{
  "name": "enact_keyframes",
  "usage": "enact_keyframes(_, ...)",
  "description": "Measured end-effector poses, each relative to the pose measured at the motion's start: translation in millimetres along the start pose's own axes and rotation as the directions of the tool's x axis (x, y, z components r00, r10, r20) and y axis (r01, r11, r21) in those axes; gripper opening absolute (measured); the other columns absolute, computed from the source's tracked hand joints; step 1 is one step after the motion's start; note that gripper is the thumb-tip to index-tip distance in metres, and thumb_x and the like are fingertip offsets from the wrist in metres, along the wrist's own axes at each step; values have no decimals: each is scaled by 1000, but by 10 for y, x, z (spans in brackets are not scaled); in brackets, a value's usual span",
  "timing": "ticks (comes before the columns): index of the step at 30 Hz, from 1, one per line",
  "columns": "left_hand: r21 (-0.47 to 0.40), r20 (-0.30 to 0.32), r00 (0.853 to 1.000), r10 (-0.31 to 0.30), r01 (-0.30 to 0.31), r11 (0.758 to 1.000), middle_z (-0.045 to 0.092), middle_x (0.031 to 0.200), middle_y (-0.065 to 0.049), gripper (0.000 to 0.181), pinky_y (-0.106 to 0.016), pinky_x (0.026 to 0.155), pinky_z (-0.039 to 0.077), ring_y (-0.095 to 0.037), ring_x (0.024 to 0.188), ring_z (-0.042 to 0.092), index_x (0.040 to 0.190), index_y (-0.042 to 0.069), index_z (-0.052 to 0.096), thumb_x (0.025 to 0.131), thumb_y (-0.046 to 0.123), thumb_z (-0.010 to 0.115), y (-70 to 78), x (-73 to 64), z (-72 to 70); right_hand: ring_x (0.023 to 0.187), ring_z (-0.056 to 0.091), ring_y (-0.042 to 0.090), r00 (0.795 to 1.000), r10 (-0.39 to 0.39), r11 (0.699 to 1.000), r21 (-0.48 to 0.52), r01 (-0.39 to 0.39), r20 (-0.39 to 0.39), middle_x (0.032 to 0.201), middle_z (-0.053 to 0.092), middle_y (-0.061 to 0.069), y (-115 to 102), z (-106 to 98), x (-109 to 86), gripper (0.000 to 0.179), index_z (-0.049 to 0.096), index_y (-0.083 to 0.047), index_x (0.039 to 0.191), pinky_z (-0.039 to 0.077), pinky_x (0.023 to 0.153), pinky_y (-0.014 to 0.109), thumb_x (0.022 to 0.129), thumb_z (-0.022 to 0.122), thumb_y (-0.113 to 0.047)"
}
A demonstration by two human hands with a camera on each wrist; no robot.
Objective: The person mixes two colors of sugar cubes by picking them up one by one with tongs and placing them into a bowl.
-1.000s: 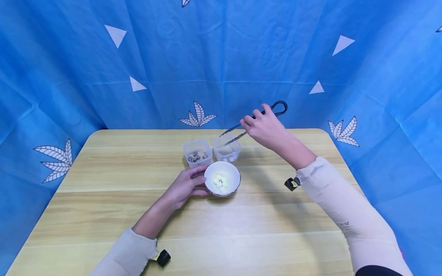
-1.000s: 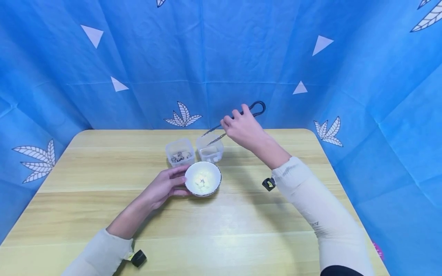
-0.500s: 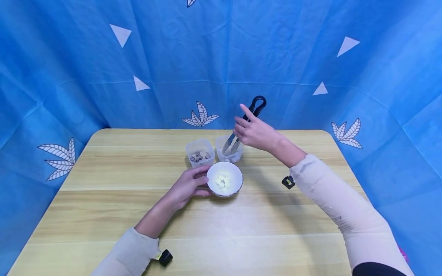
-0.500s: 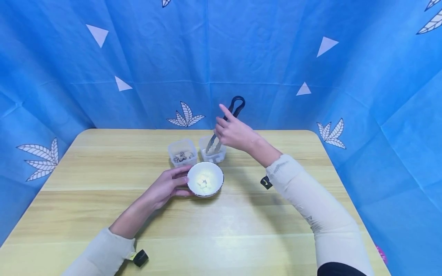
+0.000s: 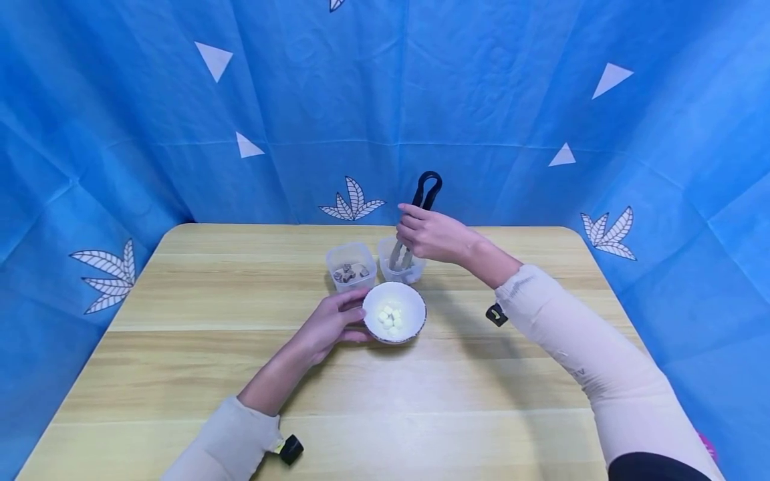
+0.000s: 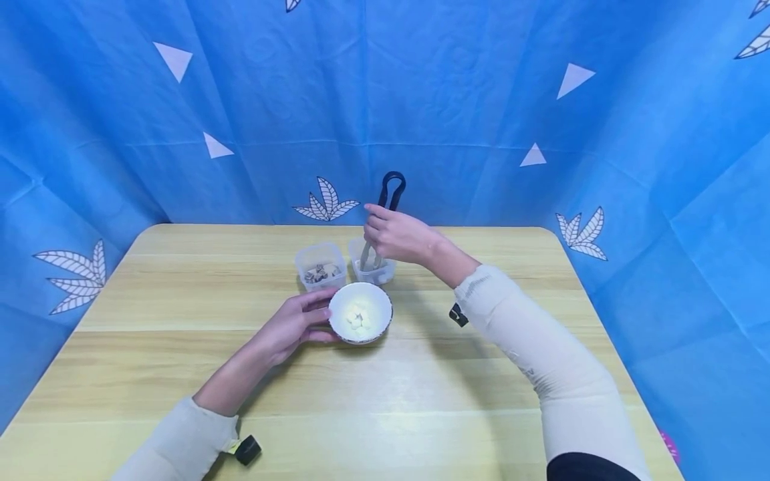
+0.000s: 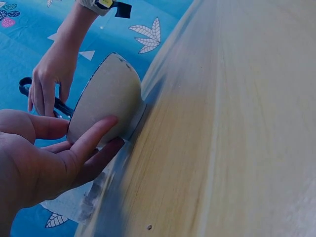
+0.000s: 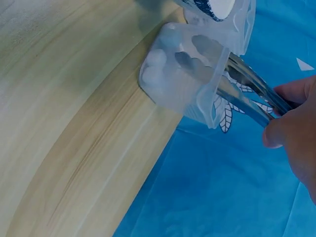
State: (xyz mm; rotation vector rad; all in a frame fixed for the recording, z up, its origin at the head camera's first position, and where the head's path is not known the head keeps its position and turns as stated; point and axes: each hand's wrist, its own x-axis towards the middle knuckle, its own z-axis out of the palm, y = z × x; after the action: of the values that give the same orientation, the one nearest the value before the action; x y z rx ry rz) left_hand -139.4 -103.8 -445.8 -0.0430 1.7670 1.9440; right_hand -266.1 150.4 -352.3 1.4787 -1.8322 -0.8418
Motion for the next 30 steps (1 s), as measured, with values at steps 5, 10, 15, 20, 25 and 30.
enact_keyframes(5, 1, 10, 1000, 4, -4, 1000, 43, 161, -23, 57, -42, 91, 67, -32, 116, 69, 159, 4, 37, 104, 1, 51, 0, -1, 13, 111, 70, 22, 998, -49, 999, 20, 48, 26, 111, 74, 6, -15, 16, 21, 25, 78, -8, 111, 41, 127, 39, 96, 64, 7)
enact_keyframes(10, -1, 12, 1000, 9, -9, 1000, 43, 161, -22, 57, -43, 91, 67, -33, 118, 68, 159, 3, 37, 104, 0, 50, -5, 3, 19, 111, 68, 22, 996, -80, 997, 16, 79, 50, 110, 74, 5, -39, 36, 47, 26, 79, -9, 108, 41, 128, 39, 95, 64, 8)
enact_keyframes(15, -4, 9, 1000, 11, -11, 1000, 42, 161, -22, 57, -44, 92, 67, -35, 120, 67, 159, 4, 37, 104, 0, 50, -8, 8, 24, 109, 67, 22, 995, -82, 997, 19, 81, 50, 108, 75, 3, -56, 52, 54, 23, 80, -10, 104, 48, 121, 36, 97, 64, 5)
enact_keyframes(20, -4, 7, 1000, 14, -14, 1000, 42, 162, -23, 57, -44, 91, 67, -35, 121, 67, 159, 4, 36, 104, 0, 50, -8, 5, 18, 104, 65, 23, 995, -78, 997, 30, 77, 57, 104, 74, 3, -57, 44, 68, 19, 79, -10, 102, 55, 102, 33, 100, 63, 0)
enact_keyframes(25, -5, 9, 1000, 17, -17, 1000, 42, 161, -23, 57, -44, 91, 67, -35, 121, 67, 159, 3, 36, 104, 0, 49, -4, 1, 13, 102, 65, 23, 994, -82, 996, 35, 80, 69, 103, 74, 2, -55, 30, 69, 19, 79, -11, 99, 55, 99, 33, 99, 63, 0)
enact_keyframes(30, -1, 3, 1000, 13, -13, 1000, 43, 160, -23, 57, -44, 91, 67, -34, 120, 67, 159, 4, 37, 104, 0, 49, -8, 5, 10, 101, 65, 22, 994, -73, 997, 39, 70, 80, 103, 75, 2, -59, 33, 45, 18, 80, -12, 98, 56, 99, 33, 98, 66, -2)
